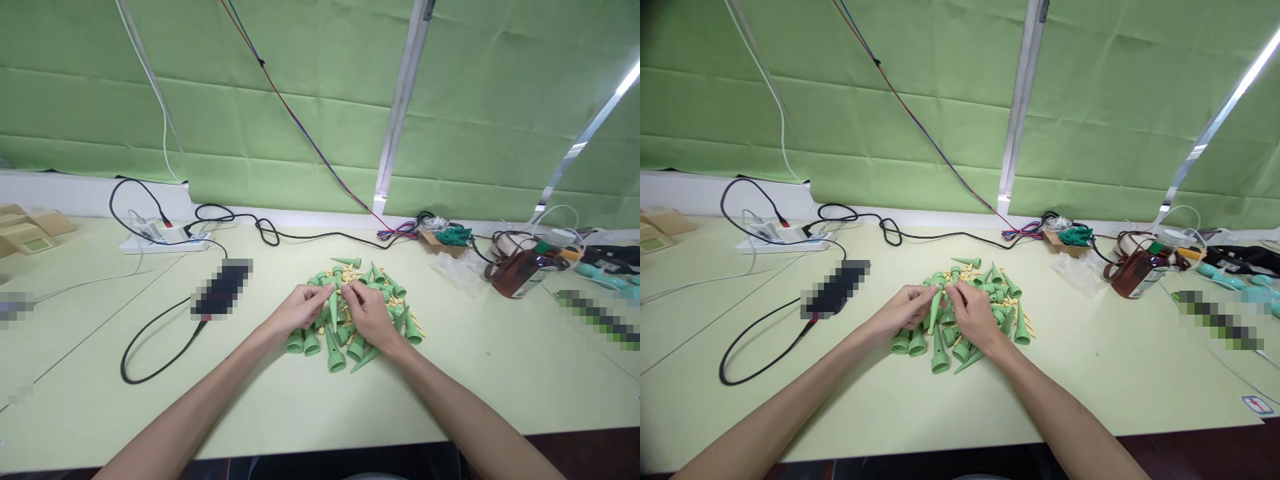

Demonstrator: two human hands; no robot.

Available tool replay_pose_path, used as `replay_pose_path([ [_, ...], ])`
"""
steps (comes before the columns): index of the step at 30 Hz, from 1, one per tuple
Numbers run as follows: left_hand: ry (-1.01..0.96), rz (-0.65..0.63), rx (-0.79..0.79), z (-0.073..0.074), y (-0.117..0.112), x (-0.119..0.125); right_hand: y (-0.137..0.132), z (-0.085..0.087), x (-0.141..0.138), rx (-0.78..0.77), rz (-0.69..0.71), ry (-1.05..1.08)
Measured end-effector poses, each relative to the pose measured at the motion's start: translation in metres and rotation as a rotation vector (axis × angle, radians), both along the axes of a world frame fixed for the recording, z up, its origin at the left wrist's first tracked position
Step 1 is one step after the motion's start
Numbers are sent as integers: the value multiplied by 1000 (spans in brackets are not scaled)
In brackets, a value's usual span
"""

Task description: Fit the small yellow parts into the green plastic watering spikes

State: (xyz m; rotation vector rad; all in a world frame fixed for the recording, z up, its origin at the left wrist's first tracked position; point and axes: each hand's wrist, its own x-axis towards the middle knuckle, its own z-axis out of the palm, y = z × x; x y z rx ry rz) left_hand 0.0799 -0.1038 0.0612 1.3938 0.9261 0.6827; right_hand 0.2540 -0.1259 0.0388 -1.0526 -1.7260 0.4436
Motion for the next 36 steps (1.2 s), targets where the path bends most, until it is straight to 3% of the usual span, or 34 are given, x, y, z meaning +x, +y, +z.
replay_pose_path([
  [14,5,-15,153,3,0,-1,1,-3,2,-14,31,-39],
  [22,137,-20,502,-3,5,-5,2,-4,3,-19,25,-52],
  [36,232,12,593,1,2,-7,2,-2,2,-121,88,29],
])
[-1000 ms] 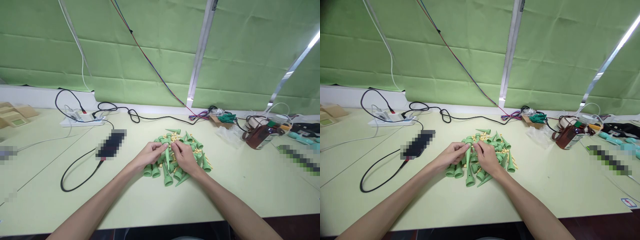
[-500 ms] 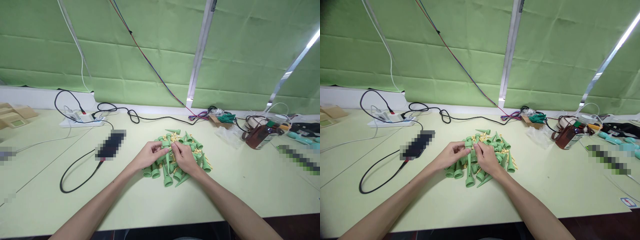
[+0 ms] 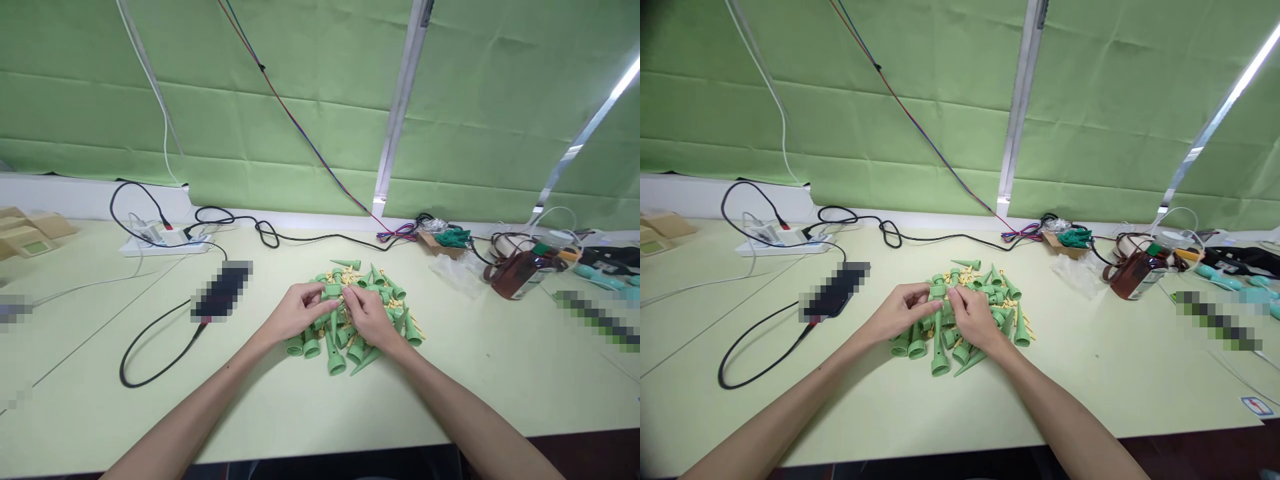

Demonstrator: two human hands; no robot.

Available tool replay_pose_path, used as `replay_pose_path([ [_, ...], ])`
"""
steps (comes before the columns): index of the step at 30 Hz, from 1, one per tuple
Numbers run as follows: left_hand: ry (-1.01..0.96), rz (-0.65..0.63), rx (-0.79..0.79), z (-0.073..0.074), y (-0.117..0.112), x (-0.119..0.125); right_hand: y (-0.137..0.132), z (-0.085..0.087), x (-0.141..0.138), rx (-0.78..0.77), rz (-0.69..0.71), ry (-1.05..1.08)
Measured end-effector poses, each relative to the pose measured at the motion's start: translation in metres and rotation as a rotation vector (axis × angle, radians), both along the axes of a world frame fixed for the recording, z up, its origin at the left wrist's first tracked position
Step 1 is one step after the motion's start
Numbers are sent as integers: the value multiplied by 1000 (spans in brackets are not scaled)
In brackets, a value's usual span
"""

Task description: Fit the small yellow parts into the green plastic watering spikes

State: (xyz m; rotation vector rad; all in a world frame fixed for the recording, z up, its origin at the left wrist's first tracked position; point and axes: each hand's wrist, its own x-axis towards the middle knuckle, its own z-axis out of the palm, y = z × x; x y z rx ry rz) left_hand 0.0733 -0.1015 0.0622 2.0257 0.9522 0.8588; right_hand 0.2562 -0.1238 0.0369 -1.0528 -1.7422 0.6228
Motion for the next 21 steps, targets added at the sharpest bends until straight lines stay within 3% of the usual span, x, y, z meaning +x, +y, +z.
replay_pose_path([
  [7,-20,2,31,0,-2,2,1,-5,0,-159,108,223],
  [15,10,15,110,0,-6,3,1,2,-4,-339,197,432],
  [21,49,29,276,-6,-6,2,2,1,-3,-401,244,531],
])
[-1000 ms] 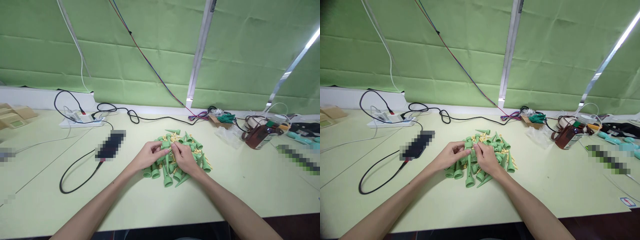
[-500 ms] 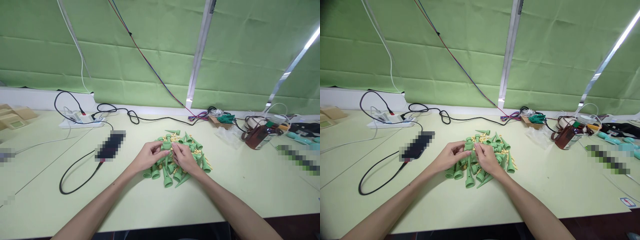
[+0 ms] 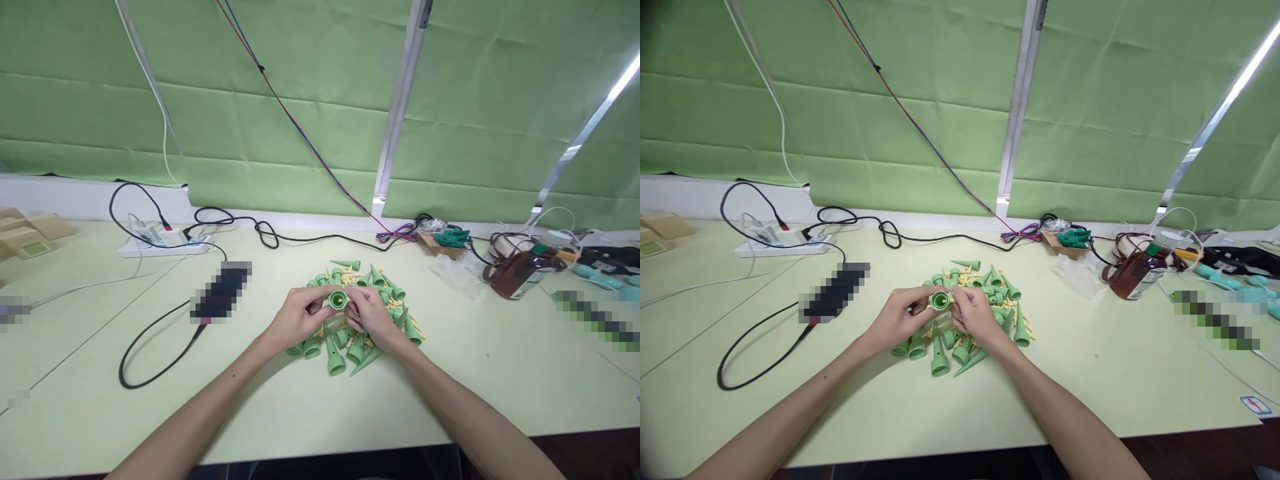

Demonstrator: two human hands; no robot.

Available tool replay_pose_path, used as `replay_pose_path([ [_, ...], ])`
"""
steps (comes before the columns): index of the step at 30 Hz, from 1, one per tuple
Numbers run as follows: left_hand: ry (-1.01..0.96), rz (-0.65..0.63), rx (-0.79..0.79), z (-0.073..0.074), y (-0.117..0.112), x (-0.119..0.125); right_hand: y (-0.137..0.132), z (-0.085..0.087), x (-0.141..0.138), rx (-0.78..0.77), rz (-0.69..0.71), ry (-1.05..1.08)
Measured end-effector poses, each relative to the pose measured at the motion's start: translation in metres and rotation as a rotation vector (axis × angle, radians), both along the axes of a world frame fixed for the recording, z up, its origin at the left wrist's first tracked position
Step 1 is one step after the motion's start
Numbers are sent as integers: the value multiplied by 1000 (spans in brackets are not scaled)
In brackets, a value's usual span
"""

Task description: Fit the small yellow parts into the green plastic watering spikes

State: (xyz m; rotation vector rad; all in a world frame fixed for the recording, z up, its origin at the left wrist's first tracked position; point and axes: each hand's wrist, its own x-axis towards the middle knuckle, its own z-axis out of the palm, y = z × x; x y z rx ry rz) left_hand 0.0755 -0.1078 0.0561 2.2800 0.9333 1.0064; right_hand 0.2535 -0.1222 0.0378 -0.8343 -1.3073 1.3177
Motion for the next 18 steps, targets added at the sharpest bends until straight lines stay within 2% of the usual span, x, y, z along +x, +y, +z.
replay_pose_path([
  [4,46,-23,87,-1,-1,-1,1,-2,1,-24,3,29],
  [12,-45,62,-33,-2,-1,2,0,0,-1,124,-106,-88],
  [15,-131,32,-189,-2,2,5,-1,1,-1,139,-139,-123],
  [18,-284,-33,-521,0,4,7,-1,2,0,151,-158,-161],
])
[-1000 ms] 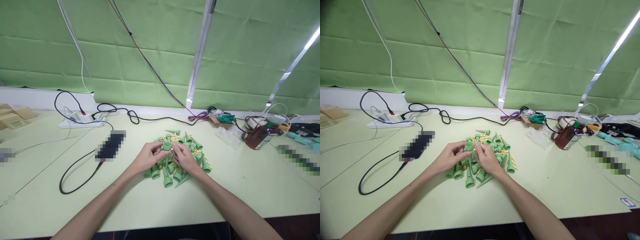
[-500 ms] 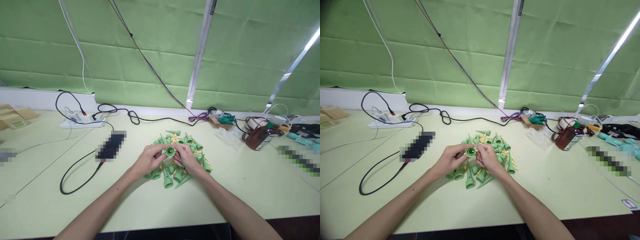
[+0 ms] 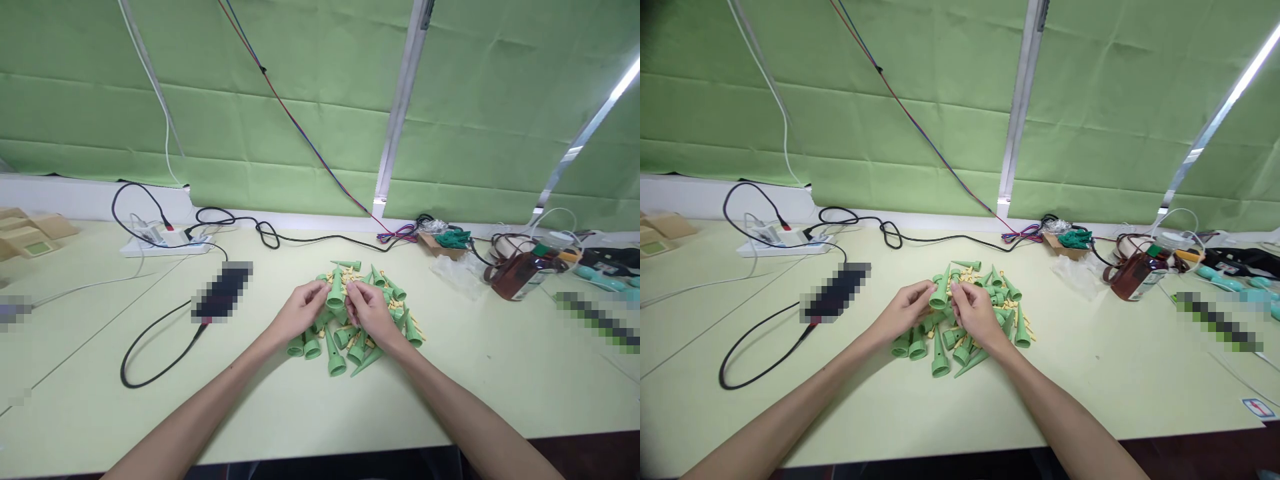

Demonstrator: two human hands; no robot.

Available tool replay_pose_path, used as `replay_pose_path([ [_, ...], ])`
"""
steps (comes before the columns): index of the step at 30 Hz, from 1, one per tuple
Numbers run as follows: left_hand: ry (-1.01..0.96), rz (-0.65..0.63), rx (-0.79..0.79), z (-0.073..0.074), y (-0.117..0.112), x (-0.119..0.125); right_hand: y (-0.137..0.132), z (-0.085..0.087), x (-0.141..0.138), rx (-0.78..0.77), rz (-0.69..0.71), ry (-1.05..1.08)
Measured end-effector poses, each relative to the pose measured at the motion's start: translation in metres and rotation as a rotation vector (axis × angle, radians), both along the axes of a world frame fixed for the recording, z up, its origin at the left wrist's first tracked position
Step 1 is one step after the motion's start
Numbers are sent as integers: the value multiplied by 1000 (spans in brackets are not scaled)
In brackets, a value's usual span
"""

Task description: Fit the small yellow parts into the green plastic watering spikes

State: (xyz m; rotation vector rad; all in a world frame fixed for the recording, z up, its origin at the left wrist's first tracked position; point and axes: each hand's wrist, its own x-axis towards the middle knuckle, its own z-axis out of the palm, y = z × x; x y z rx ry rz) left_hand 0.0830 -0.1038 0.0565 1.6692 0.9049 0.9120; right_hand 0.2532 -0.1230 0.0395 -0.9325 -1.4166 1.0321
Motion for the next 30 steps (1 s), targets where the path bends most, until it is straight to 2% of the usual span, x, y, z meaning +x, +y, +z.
replay_pose_path([
  [2,-99,-45,-216,2,0,1,0,0,0,13,-1,-29],
  [4,-144,-79,-332,5,-1,0,1,-1,0,29,7,-62],
  [7,-142,-122,-374,7,-3,-2,1,-3,1,53,12,-112],
  [10,-133,-150,-337,7,-3,-4,1,-4,2,77,1,-159],
  [13,-79,-137,-235,6,-2,-5,1,-5,3,97,-15,-204],
  [18,66,-64,118,4,0,-4,4,-8,4,96,-38,-232],
  [20,111,-33,204,3,-1,-4,5,-9,4,89,-43,-229],
  [23,186,-4,288,2,-3,-4,7,-11,4,69,-42,-207],
  [28,313,26,558,0,-4,-5,9,-12,2,-6,-5,-110],
  [30,340,30,614,-2,-4,-5,9,-11,2,-19,-2,-76],
])
